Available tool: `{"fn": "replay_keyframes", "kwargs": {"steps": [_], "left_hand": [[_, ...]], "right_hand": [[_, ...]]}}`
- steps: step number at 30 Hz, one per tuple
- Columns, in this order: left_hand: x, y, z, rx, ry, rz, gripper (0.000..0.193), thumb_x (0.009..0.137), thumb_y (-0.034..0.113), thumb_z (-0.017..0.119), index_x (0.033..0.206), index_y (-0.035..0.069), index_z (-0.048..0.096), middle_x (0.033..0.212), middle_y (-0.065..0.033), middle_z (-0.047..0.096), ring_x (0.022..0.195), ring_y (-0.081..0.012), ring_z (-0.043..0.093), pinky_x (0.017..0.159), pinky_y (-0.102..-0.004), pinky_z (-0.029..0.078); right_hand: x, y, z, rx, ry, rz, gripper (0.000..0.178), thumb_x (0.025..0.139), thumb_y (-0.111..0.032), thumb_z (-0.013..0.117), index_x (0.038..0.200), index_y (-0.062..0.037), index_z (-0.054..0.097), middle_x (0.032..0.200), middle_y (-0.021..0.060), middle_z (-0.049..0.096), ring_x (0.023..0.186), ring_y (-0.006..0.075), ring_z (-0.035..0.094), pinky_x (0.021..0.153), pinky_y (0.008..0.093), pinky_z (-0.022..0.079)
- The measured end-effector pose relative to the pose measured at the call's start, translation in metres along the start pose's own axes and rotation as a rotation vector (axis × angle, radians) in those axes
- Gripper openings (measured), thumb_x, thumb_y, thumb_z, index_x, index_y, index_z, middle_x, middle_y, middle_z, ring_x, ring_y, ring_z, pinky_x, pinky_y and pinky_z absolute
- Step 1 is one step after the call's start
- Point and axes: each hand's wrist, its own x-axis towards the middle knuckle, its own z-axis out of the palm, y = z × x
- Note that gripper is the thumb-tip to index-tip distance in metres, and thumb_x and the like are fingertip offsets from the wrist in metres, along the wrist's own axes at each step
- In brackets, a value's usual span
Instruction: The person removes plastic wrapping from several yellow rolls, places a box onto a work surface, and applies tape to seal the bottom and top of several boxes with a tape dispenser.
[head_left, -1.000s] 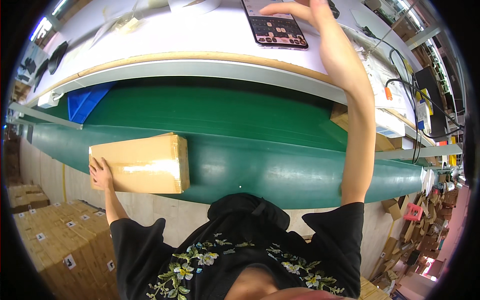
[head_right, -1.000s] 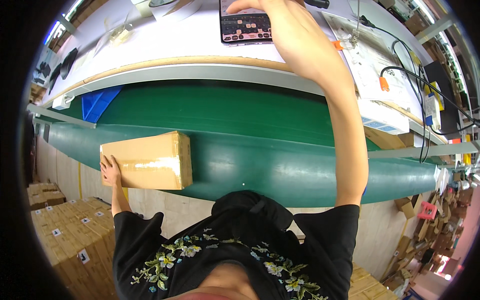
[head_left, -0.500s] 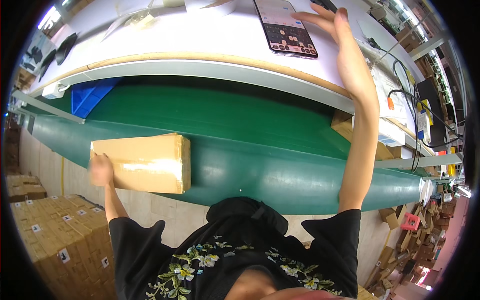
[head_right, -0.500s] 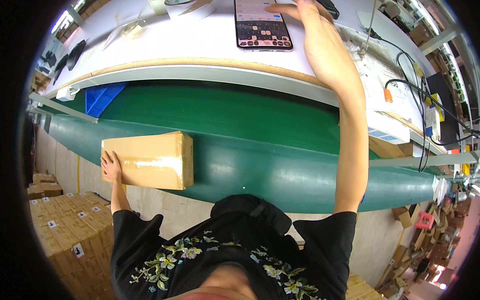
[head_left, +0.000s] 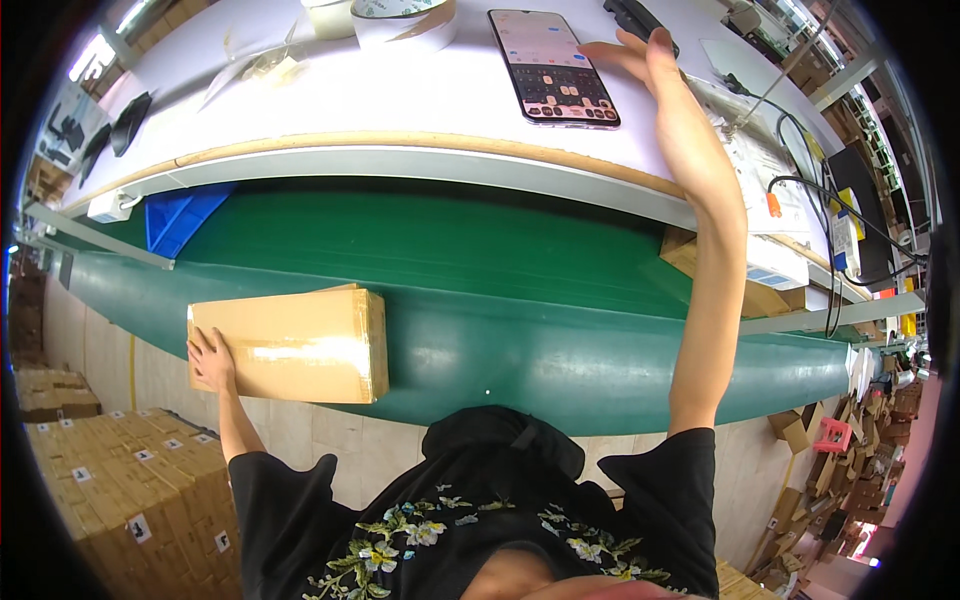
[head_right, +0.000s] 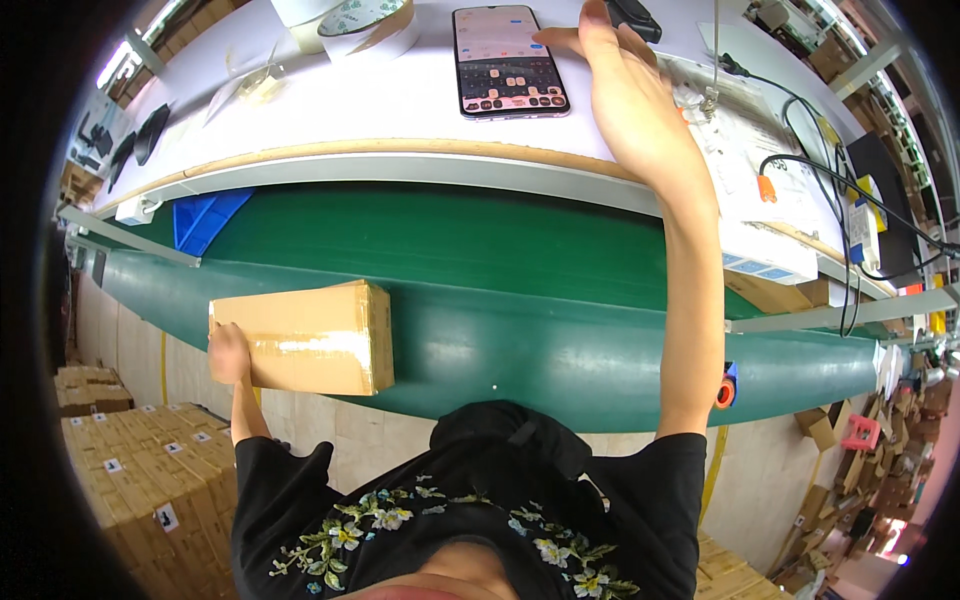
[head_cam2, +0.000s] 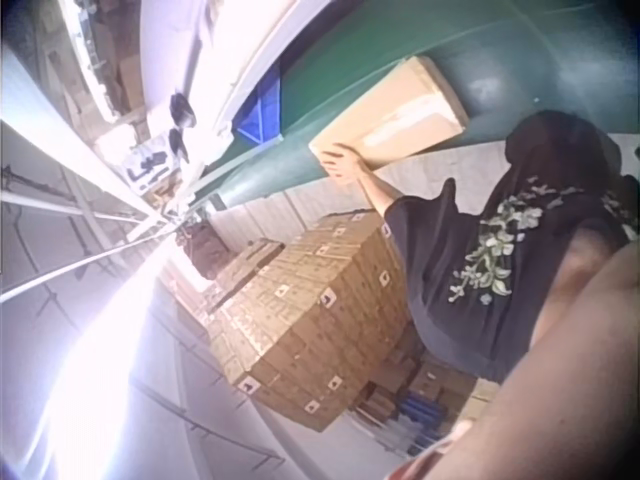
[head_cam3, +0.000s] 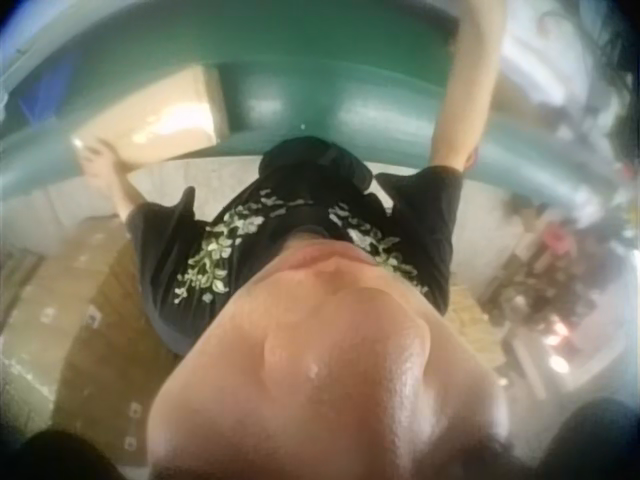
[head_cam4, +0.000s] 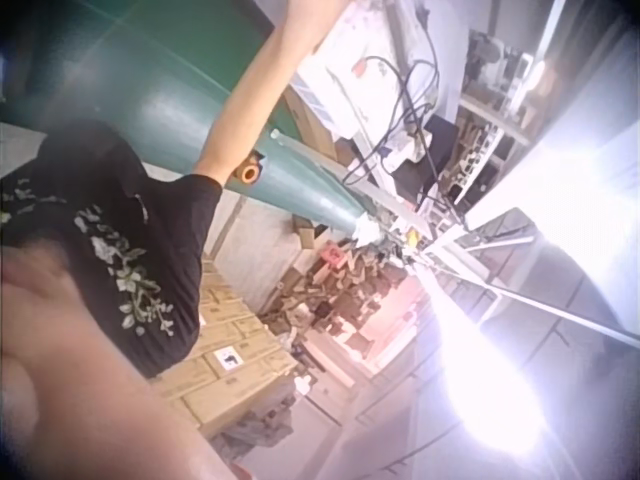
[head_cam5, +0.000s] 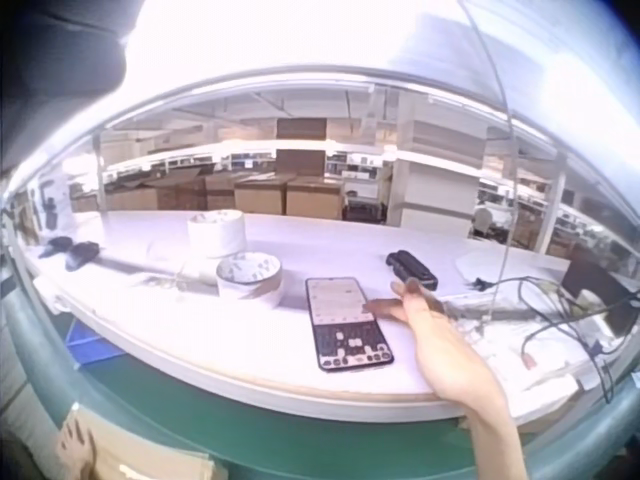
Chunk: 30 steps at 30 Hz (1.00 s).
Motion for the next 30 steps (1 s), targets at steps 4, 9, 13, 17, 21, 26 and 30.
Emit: {"fn": "replay_keyframes", "kwargs": {"steps": [4, 9, 13, 17, 21, 26, 30], "left_hand": [[-0.001, 0.0, -0.002, 0.001, -0.007, -0.004, 0.064, 0.088, 0.061, 0.028, 0.142, 0.027, 0.026, 0.149, -0.0076, 0.021, 0.137, -0.0223, 0.018, 0.105, -0.0473, 0.019], [-0.001, 0.003, -0.002, 0.027, -0.016, -0.011, 0.064, 0.088, 0.062, 0.028, 0.142, 0.027, 0.026, 0.149, -0.0074, 0.021, 0.137, -0.0225, 0.018, 0.106, -0.0467, 0.019], [-0.002, 0.002, -0.002, 0.02, -0.011, -0.013, 0.064, 0.088, 0.061, 0.029, 0.142, 0.026, 0.026, 0.149, -0.0074, 0.021, 0.137, -0.023, 0.018, 0.106, -0.0468, 0.019], [-0.003, -0.001, -0.003, -0.008, 0.003, 0.0, 0.064, 0.088, 0.061, 0.029, 0.142, 0.026, 0.027, 0.149, -0.0077, 0.021, 0.137, -0.0235, 0.018, 0.106, -0.0471, 0.019], [-0.003, 0.005, -0.006, 0.001, -0.015, -0.002, 0.064, 0.088, 0.061, 0.029, 0.142, 0.026, 0.027, 0.149, -0.0081, 0.021, 0.137, -0.0236, 0.018, 0.106, -0.0473, 0.019], [-0.003, 0.001, -0.003, 0.018, -0.018, -0.008, 0.064, 0.088, 0.062, 0.029, 0.142, 0.026, 0.027, 0.149, -0.0081, 0.021, 0.137, -0.0234, 0.019, 0.106, -0.0474, 0.019], [-0.002, 0.005, -0.006, 0.007, -0.003, -0.007, 0.064, 0.088, 0.062, 0.028, 0.142, 0.027, 0.027, 0.148, -0.0079, 0.022, 0.136, -0.0232, 0.019, 0.106, -0.0472, 0.019]], "right_hand": [[0.001, -0.002, 0.001, 0.217, -0.04, 0.011, 0.072, 0.095, -0.055, 0.011, 0.116, -0.0047, 0.057, 0.132, 0.01, 0.045, 0.122, 0.0219, 0.04, 0.106, 0.0307, 0.023], [-0.001, -0.004, 0.002, 0.204, -0.006, -0.013, 0.07, 0.095, -0.054, 0.011, 0.118, -0.0044, 0.055, 0.121, 0.0086, 0.054, 0.113, 0.0193, 0.048, 0.101, 0.0282, 0.031], [-0.002, -0.006, 0.003, 0.259, -0.023, 0.004, 0.07, 0.095, -0.054, 0.011, 0.118, -0.004, 0.055, 0.123, 0.0091, 0.053, 0.115, 0.0203, 0.047, 0.103, 0.0291, 0.029], [0.0, 0.0, 0.004, 0.23, 0.019, -0.045, 0.07, 0.095, -0.054, 0.012, 0.118, -0.0036, 0.056, 0.124, 0.011, 0.052, 0.12, 0.022, 0.043, 0.105, 0.03, 0.026], [0.008, 0.003, 0.001, 0.131, 0.021, -0.103, 0.073, 0.095, -0.054, 0.009, 0.117, -0.0054, 0.058, 0.128, 0.0127, 0.05, 0.127, 0.025, 0.035, 0.109, 0.0336, 0.019], [-0.002, -0.071, -0.003, -0.078, -0.051, 0.064, 0.079, 0.093, -0.056, 0.004, 0.116, -0.001, 0.056, 0.13, 0.0184, 0.046, 0.123, 0.0302, 0.04, 0.108, 0.0346, 0.022], [0.022, -0.028, 0.004, -0.082, -0.093, 0.068, 0.081, 0.093, -0.056, 0.002, 0.116, -0.0001, 0.056, 0.126, 0.0205, 0.049, 0.122, 0.0307, 0.04, 0.107, 0.0355, 0.024]]}}
